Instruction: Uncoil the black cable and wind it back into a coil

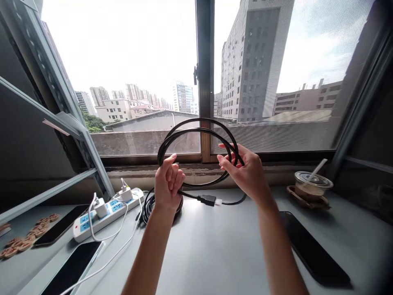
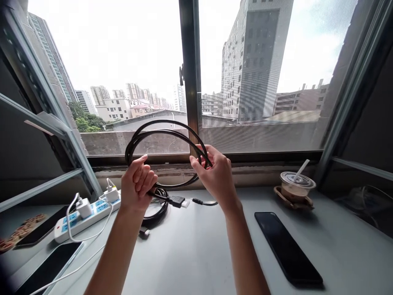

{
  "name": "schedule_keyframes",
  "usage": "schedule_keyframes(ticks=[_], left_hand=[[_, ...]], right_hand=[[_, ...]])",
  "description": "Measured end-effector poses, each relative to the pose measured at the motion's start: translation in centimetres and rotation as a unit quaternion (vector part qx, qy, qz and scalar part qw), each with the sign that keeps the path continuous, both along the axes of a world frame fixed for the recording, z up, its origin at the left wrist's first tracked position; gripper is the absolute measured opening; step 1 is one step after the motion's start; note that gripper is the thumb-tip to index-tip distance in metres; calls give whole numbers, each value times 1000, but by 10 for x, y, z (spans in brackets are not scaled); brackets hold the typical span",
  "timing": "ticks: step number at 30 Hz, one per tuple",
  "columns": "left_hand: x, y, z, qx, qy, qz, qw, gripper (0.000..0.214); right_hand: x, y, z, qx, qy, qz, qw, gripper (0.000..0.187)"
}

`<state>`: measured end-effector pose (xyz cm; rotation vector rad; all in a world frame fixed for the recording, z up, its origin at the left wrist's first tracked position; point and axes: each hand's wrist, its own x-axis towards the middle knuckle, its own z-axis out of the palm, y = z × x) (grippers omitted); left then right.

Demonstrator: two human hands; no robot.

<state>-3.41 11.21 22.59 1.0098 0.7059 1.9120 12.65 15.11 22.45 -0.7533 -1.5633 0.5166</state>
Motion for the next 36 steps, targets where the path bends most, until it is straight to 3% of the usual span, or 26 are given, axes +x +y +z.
schedule_keyframes(ticks=[4, 6, 10, 15, 19, 25, 29, 33, 36], left_hand=[[12, 7, -9, -53, 55, -62, 995, 48], [19, 16, -20, -94, 117, -81, 985, 41], [25, 30, -34, -155, 172, -101, 968, 28], [21, 30, -36, -169, 192, -122, 959, 28], [22, 30, -36, -208, 216, -185, 936, 33], [22, 24, -33, -196, 261, -132, 936, 32], [18, 19, -31, -252, 362, -222, 869, 41], [15, 14, -27, -280, 476, -350, 757, 63], [13, 11, -23, -260, 466, -490, 690, 65]], right_hand=[[-6, -7, 1, -35, 154, 122, 980, 21], [-4, -13, 2, -30, 210, 145, 966, 14], [-2, -21, 4, -18, 228, 129, 965, 12], [-9, -27, 4, -35, 284, 120, 951, 12], [-15, -35, 5, -48, 319, 146, 935, 10], [-14, -43, 7, -60, 311, 140, 938, 13], [-6, -48, 9, -89, 247, 179, 948, 17], [-2, -50, 9, -95, 235, 190, 949, 16], [-1, -50, 8, -89, 238, 217, 943, 14]])
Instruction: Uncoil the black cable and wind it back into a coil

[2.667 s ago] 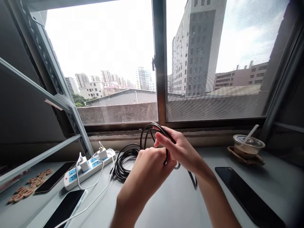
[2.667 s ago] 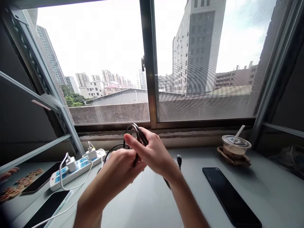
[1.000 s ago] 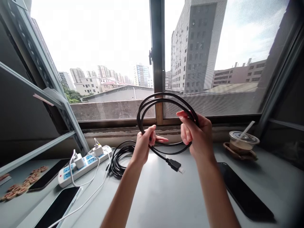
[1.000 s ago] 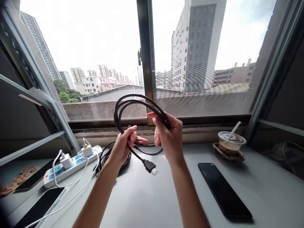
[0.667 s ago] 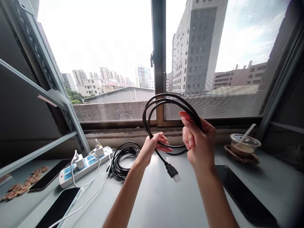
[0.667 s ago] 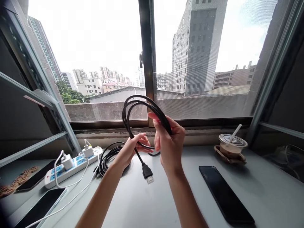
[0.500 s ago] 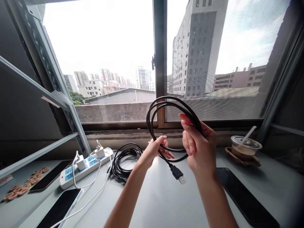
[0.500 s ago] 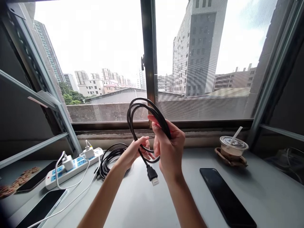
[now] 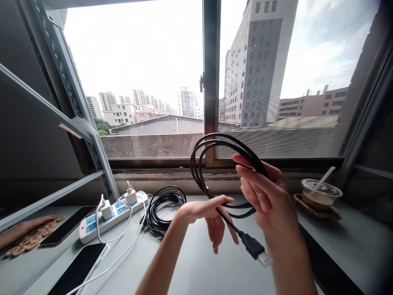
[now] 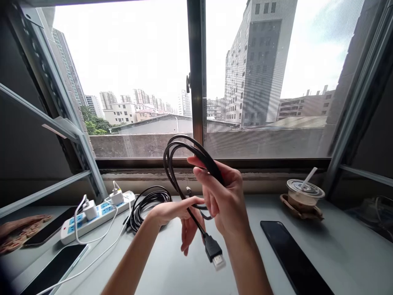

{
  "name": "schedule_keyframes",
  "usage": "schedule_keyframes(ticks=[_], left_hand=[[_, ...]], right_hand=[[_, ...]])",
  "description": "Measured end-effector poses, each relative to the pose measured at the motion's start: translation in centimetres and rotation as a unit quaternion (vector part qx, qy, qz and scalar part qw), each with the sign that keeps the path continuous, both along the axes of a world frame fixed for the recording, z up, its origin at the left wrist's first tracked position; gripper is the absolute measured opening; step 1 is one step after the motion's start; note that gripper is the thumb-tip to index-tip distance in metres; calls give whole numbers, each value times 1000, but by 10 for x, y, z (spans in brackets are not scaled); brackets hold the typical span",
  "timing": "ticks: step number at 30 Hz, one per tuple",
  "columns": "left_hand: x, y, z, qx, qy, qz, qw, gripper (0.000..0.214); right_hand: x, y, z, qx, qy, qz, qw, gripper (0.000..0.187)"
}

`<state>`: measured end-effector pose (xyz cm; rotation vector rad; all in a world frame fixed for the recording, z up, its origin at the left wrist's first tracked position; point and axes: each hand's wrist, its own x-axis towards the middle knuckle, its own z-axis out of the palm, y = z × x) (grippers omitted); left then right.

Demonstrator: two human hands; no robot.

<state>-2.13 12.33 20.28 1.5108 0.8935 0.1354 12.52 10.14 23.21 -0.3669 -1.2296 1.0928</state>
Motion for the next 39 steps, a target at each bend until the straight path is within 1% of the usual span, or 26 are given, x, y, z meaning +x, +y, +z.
schedule_keyframes(ticks=[1, 2, 3, 4, 5, 6, 8, 10, 12, 13, 14, 16, 17, 19, 21, 22, 24, 27, 31, 33, 35, 39], left_hand=[[-1, 0, 0, -17, -24, -23, 999, 62], [-1, 0, 0, -22, -48, -27, 998, 60], [0, 1, -2, -16, -72, -14, 997, 58], [1, 3, -4, 0, -101, 18, 995, 56], [2, 5, -6, 26, -139, 66, 988, 52], [3, 8, -9, 60, -182, 124, 974, 48], [6, 14, -14, 121, -272, 235, 925, 39], [6, 21, -16, 153, -346, 304, 874, 33], [1, 25, -14, 164, -400, 333, 838, 37], [-2, 26, -12, 173, -420, 341, 823, 41], [-6, 26, -9, 190, -431, 349, 810, 43], [-14, 23, -4, 233, -428, 368, 792, 44], [-18, 20, -1, 250, -418, 376, 788, 44], [-23, 13, 5, 267, -396, 387, 789, 44], [-26, 7, 10, 264, -388, 387, 794, 42], [-27, 3, 12, 258, -391, 384, 796, 40], [-27, -2, 16, 233, -405, 372, 802, 36], [-27, -7, 20, 188, -424, 342, 817, 29], [-30, -8, 23, 137, -429, 296, 842, 27], [-32, -8, 24, 121, -432, 284, 847, 28], [-34, -6, 27, 118, -431, 301, 842, 30], [-36, -2, 31, 136, -399, 387, 820, 49]], right_hand=[[0, 0, -1, 5, 7, 5, 1000, 13], [-1, 0, -1, 9, 16, 5, 1000, 13], [-2, 1, -1, 9, 29, 0, 1000, 13], [-3, 2, -1, 5, 47, -11, 999, 13], [-4, 4, -1, -4, 69, -23, 997, 13], [-5, 8, 0, -18, 96, -33, 995, 12], [-7, 19, 0, -57, 151, -34, 986, 9], [-9, 35, -1, -98, 171, -7, 980, 5], [-10, 50, -4, -119, 144, 9, 982, 7], [-10, 56, -6, -116, 115, 2, 987, 11], [-10, 61, -8, -102, 83, -18, 991, 16], [-10, 66, -12, -52, 11, -85, 995, 26], [-9, 67, -13, -21, -24, -125, 992, 30], [-8, 64, -15, 36, -85, -202, 975, 36], [-7, 60, -15, 81, -126, -245, 958, 43], [-7, 58, -15, 100, -139, -251, 953, 45], [-6, 57, -15, 138, -151, -242, 949, 45], [-4, 58, -15, 185, -138, -230, 946, 37], [-2, 61, -16, 219, -125, -233, 939, 28], [-1, 63, -16, 235, -130, -236, 934, 25], [0, 64, -15, 244, -149, -238, 928, 23], [-3, 62, -14, 247, -198, -245, 916, 23]])
